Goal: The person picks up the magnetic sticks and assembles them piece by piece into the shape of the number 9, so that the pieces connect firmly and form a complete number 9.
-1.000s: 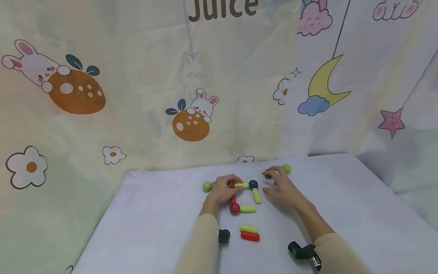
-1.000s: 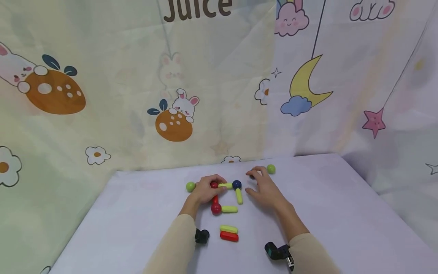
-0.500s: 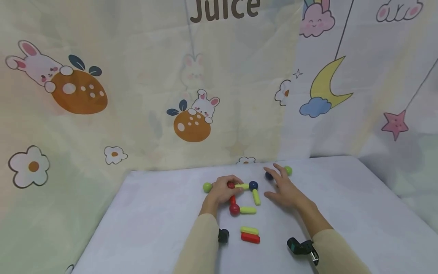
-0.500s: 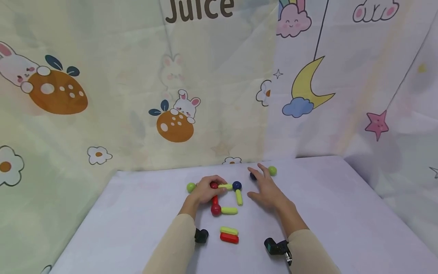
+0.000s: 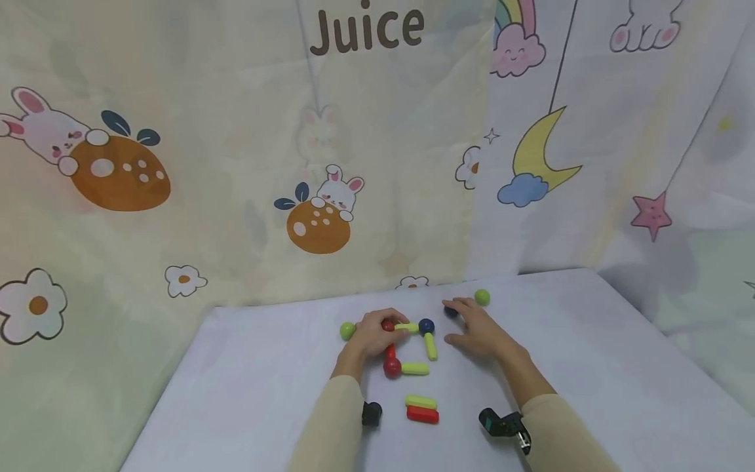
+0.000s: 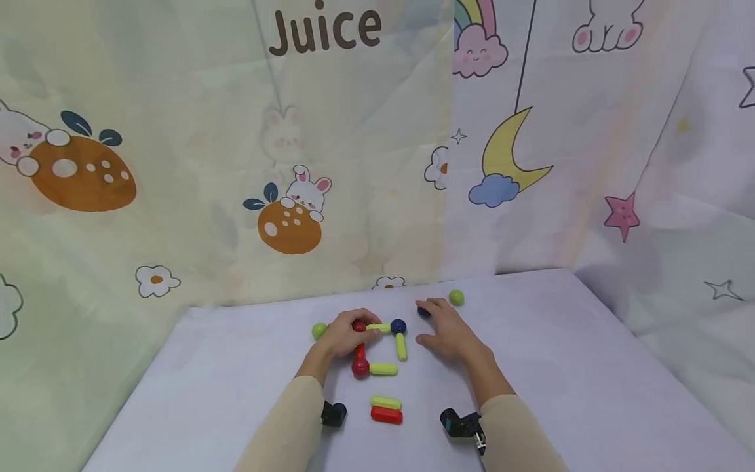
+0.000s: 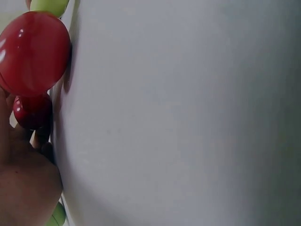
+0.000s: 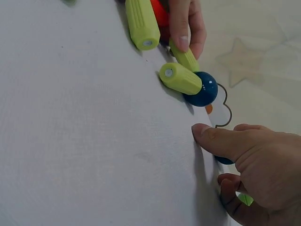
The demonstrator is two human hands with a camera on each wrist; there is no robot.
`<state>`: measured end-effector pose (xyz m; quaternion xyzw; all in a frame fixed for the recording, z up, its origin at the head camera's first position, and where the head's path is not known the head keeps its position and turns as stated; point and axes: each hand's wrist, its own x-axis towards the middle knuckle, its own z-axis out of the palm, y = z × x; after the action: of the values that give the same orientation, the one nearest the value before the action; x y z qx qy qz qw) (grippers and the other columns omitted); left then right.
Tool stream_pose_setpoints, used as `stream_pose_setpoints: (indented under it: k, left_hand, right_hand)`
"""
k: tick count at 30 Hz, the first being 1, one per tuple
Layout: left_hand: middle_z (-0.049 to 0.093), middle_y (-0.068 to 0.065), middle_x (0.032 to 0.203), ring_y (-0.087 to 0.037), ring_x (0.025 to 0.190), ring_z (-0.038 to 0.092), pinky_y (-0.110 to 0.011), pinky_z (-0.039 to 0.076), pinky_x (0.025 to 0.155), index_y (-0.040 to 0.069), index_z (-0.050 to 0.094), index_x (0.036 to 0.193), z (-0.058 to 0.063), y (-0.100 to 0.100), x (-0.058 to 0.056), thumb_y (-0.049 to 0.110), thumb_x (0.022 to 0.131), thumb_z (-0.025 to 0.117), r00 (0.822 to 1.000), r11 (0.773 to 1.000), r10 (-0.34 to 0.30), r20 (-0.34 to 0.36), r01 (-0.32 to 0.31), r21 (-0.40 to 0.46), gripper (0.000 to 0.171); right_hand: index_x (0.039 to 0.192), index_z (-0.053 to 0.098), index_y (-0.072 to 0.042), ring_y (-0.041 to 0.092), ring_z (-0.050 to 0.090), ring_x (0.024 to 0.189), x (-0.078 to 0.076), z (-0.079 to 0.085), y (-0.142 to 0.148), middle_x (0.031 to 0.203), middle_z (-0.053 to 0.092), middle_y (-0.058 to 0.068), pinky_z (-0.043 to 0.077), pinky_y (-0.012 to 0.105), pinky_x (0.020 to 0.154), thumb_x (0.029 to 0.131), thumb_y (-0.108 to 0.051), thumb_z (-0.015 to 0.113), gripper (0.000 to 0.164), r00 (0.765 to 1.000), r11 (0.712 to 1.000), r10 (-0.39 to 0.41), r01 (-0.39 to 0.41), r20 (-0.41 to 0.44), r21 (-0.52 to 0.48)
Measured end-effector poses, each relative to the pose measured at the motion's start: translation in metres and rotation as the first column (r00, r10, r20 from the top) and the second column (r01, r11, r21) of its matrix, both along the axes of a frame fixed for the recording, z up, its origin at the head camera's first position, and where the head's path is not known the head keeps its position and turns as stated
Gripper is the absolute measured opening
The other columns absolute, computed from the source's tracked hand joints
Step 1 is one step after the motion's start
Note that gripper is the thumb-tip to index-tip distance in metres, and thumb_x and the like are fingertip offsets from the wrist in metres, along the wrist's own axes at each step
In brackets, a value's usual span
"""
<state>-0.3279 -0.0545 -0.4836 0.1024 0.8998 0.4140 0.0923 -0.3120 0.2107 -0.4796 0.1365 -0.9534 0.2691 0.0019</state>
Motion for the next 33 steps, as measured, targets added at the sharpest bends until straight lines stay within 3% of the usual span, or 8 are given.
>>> stream_pose_setpoints:
  k: [6, 8, 13, 16, 22, 26, 28, 33]
  left_hand:
    - [0.063, 0.003, 0.125, -0.026, 0.121, 0.050, -0.054, 0.045, 0.103, 0.035, 0.072, 0.115, 0.002, -0.002, 0.001, 0.037, 0.094, 0.073, 1.000, 1.000, -0.029, -0.011, 0.029, 0.007, 0.021]
    - [0.063, 0.002, 0.127, -0.025, 0.121, 0.050, -0.053, 0.046, 0.103, 0.035, 0.072, 0.117, 0.004, -0.003, 0.001, 0.038, 0.094, 0.073, 0.999, 0.999, -0.046, -0.016, 0.046, -0.011, 0.023]
    - [0.060, -0.002, 0.132, -0.025, 0.122, 0.051, -0.050, 0.050, 0.102, 0.029, 0.068, 0.127, 0.015, -0.006, 0.003, 0.039, 0.095, 0.072, 0.995, 0.994, -0.098, -0.027, 0.097, -0.058, 0.034]
    - [0.059, -0.005, 0.133, -0.025, 0.121, 0.052, -0.049, 0.051, 0.100, 0.025, 0.065, 0.132, 0.021, -0.008, 0.007, 0.038, 0.095, 0.071, 0.990, 0.986, -0.138, -0.019, 0.135, -0.093, 0.040]
    - [0.049, -0.006, 0.142, -0.024, 0.125, 0.051, -0.045, 0.054, 0.098, 0.025, 0.064, 0.133, 0.021, -0.012, 0.012, 0.041, 0.094, 0.072, 0.977, 0.961, -0.213, 0.003, 0.210, -0.179, 0.044]
    - [0.041, -0.005, 0.154, -0.028, 0.136, 0.045, -0.054, 0.047, 0.107, 0.026, 0.064, 0.134, 0.029, -0.010, 0.021, 0.044, 0.094, 0.071, 0.970, 0.936, -0.237, -0.051, 0.214, -0.280, 0.045]
    - [0.042, -0.003, 0.154, -0.027, 0.137, 0.043, -0.055, 0.044, 0.108, 0.027, 0.065, 0.134, 0.037, -0.008, 0.026, 0.046, 0.094, 0.070, 0.961, 0.914, -0.262, -0.084, 0.220, -0.342, 0.044]
    - [0.051, 0.002, 0.144, -0.022, 0.133, 0.043, -0.048, 0.042, 0.105, 0.029, 0.069, 0.128, 0.048, -0.004, 0.036, 0.051, 0.094, 0.069, 0.938, 0.873, -0.318, -0.135, 0.234, -0.428, 0.041]
  right_hand:
    - [0.151, 0.049, -0.012, 0.041, 0.051, 0.134, 0.009, 0.003, -0.001, 0.149, 0.048, 0.020, 0.044, 0.058, 0.109, 0.091, -0.022, 0.077, 0.067, 1.000, 1.000, -0.009, 0.008, -0.027, -0.016]
    - [0.151, 0.050, -0.013, 0.037, 0.057, 0.125, 0.012, 0.004, 0.000, 0.143, 0.053, 0.018, 0.048, 0.056, 0.105, 0.092, -0.021, 0.076, 0.065, 1.000, 1.000, -0.020, 0.020, -0.024, -0.017]
    - [0.150, 0.050, -0.016, 0.024, 0.059, 0.100, 0.019, 0.008, 0.005, 0.128, 0.060, 0.012, 0.054, 0.045, 0.090, 0.093, -0.019, 0.076, 0.064, 0.999, 0.999, -0.051, 0.051, -0.001, -0.011]
    - [0.149, 0.051, -0.015, 0.021, 0.057, 0.097, 0.023, 0.006, 0.007, 0.125, 0.061, 0.010, 0.054, 0.043, 0.088, 0.092, -0.018, 0.076, 0.063, 0.999, 0.999, -0.037, 0.038, 0.006, -0.005]
    - [0.145, 0.056, -0.014, 0.019, 0.055, 0.092, 0.035, -0.005, 0.008, 0.116, 0.062, 0.006, 0.053, 0.038, 0.082, 0.090, -0.014, 0.078, 0.059, 0.998, 0.997, -0.054, 0.054, 0.014, -0.052]
    - [0.141, 0.059, -0.016, 0.017, 0.055, 0.090, 0.038, -0.010, 0.008, 0.112, 0.063, 0.003, 0.052, 0.035, 0.080, 0.089, -0.011, 0.078, 0.056, 0.998, 0.993, -0.065, 0.067, 0.019, -0.098]
    - [0.139, 0.061, -0.016, 0.016, 0.056, 0.089, 0.036, -0.008, 0.009, 0.107, 0.063, 0.002, 0.052, 0.035, 0.079, 0.089, -0.009, 0.078, 0.053, 0.999, 0.994, -0.052, 0.052, 0.006, -0.095]
    - [0.134, 0.064, -0.014, 0.016, 0.060, 0.092, 0.033, -0.003, 0.012, 0.116, 0.066, 0.006, 0.054, 0.038, 0.082, 0.092, -0.005, 0.073, 0.044, 0.998, 0.997, -0.004, -0.001, -0.056, -0.075]
